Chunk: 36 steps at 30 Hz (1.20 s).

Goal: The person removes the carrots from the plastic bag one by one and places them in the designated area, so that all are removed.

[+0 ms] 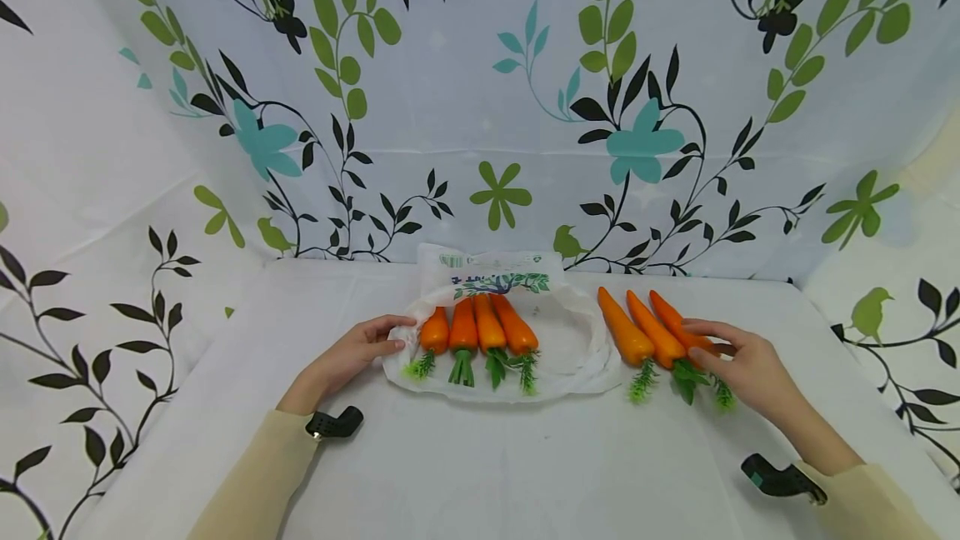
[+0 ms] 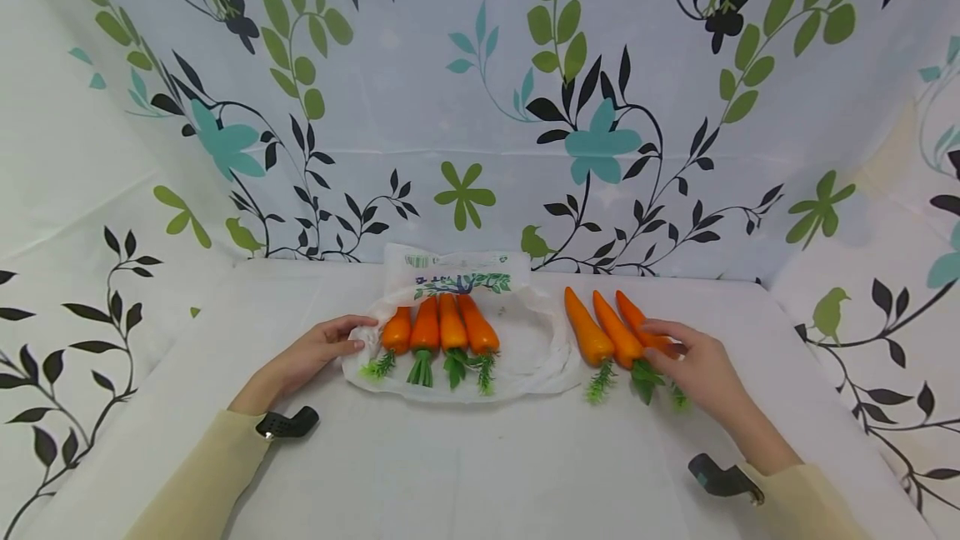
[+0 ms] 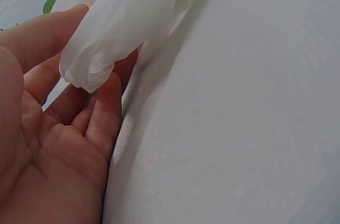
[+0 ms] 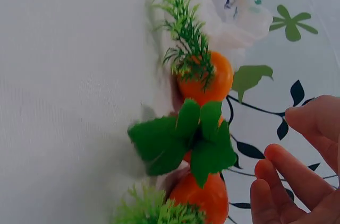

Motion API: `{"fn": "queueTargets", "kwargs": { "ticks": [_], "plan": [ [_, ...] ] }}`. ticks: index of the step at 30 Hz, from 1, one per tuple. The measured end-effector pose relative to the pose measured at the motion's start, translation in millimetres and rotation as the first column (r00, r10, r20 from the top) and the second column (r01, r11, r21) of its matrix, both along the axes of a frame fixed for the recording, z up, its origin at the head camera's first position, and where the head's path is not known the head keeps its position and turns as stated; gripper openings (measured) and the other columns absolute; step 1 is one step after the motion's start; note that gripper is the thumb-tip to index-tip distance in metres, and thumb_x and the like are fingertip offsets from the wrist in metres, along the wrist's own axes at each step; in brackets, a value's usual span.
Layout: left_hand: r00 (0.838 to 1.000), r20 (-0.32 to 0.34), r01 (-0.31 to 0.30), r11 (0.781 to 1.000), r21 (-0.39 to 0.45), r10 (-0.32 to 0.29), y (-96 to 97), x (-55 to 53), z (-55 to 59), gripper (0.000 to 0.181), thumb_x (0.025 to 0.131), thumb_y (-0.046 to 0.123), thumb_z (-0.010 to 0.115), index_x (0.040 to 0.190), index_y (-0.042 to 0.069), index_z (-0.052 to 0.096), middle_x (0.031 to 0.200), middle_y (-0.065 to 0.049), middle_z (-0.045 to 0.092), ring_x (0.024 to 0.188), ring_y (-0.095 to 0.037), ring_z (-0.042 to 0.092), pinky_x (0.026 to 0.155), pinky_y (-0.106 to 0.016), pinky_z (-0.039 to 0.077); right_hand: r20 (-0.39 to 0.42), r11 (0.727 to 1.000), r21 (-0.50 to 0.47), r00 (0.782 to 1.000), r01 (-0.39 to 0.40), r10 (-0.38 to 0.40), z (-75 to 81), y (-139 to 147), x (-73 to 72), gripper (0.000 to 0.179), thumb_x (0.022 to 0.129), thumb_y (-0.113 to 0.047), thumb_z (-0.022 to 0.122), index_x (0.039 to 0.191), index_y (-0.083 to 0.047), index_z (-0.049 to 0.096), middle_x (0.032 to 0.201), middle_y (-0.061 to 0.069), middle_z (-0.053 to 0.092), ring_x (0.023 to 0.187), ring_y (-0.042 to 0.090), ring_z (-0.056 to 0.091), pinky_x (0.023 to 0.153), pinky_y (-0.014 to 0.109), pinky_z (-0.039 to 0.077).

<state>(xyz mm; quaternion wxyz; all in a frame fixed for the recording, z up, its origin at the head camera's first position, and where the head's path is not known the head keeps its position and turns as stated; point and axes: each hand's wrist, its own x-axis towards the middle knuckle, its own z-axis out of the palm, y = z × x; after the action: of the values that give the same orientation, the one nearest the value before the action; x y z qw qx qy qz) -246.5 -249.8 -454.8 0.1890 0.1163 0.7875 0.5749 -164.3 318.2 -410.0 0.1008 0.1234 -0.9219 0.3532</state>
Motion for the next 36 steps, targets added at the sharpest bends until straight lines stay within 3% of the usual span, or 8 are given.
{"fn": "queueTargets", "kwargs": {
  "ticks": [5,7,16,29,36],
  "plan": [
    [1.000,0.003,0.006,1.000,0.023,-0.006,0.2,0.3,-0.7,0.048,0.095,0.029,0.069,0.139,0.016,0.057,0.151,-0.008,0.041,0.131,-0.028,0.040,0.113,-0.048,0.029,0.013,1.000,-0.018,1.000,0.000,0.001,3.6,-12,3.5,0.029,0.095,-0.012,0.069,0.122,-0.005,0.068,0.126,0.016,0.064,0.112,0.035,0.057,0.080,0.009,0.045],
    [1.000,0.005,0.006,1.000,0.029,-0.007,0.1,0.3,-0.7,0.048,0.095,0.028,0.069,0.139,0.016,0.057,0.152,-0.008,0.041,0.132,-0.028,0.040,0.113,-0.048,0.028,0.032,1.000,-0.030,0.999,0.001,0.000,4.1,-17,4.0,0.029,0.095,-0.012,0.069,0.123,-0.005,0.068,0.127,0.017,0.063,0.110,0.039,0.059,0.079,0.009,0.045],
    [1.000,0.006,0.010,0.999,0.038,-0.011,-0.3,-0.4,-1.0,0.048,0.095,0.028,0.069,0.140,0.014,0.056,0.153,-0.009,0.040,0.133,-0.029,0.039,0.113,-0.048,0.029,0.037,0.996,-0.079,0.998,-0.048,0.051,-0.9,-38,3.2,0.030,0.092,-0.008,0.071,0.122,-0.006,0.068,0.124,0.014,0.064,0.102,0.033,0.064,0.081,0.014,0.048],
    [1.000,0.020,0.000,1.000,0.024,-0.001,-0.1,-0.4,-2.3,0.049,0.095,0.029,0.069,0.140,0.015,0.056,0.152,-0.009,0.040,0.131,-0.029,0.040,0.113,-0.049,0.028,0.001,0.993,-0.045,0.994,-0.105,0.105,-3.3,-62,-5.3,0.031,0.088,-0.006,0.076,0.118,-0.008,0.071,0.119,0.009,0.068,0.100,0.029,0.063,0.080,0.033,0.055],
    [1.000,0.006,0.008,1.000,0.008,-0.008,-0.5,-2.4,-4.0,0.049,0.095,0.029,0.068,0.140,0.015,0.056,0.152,-0.010,0.040,0.131,-0.030,0.039,0.114,-0.051,0.027,0.022,0.992,-0.043,0.992,-0.121,0.122,-2.1,-74,-8.9,0.029,0.088,-0.006,0.075,0.117,-0.009,0.072,0.114,0.006,0.070,0.093,0.025,0.061,0.076,0.028,0.054]
  ]
}}
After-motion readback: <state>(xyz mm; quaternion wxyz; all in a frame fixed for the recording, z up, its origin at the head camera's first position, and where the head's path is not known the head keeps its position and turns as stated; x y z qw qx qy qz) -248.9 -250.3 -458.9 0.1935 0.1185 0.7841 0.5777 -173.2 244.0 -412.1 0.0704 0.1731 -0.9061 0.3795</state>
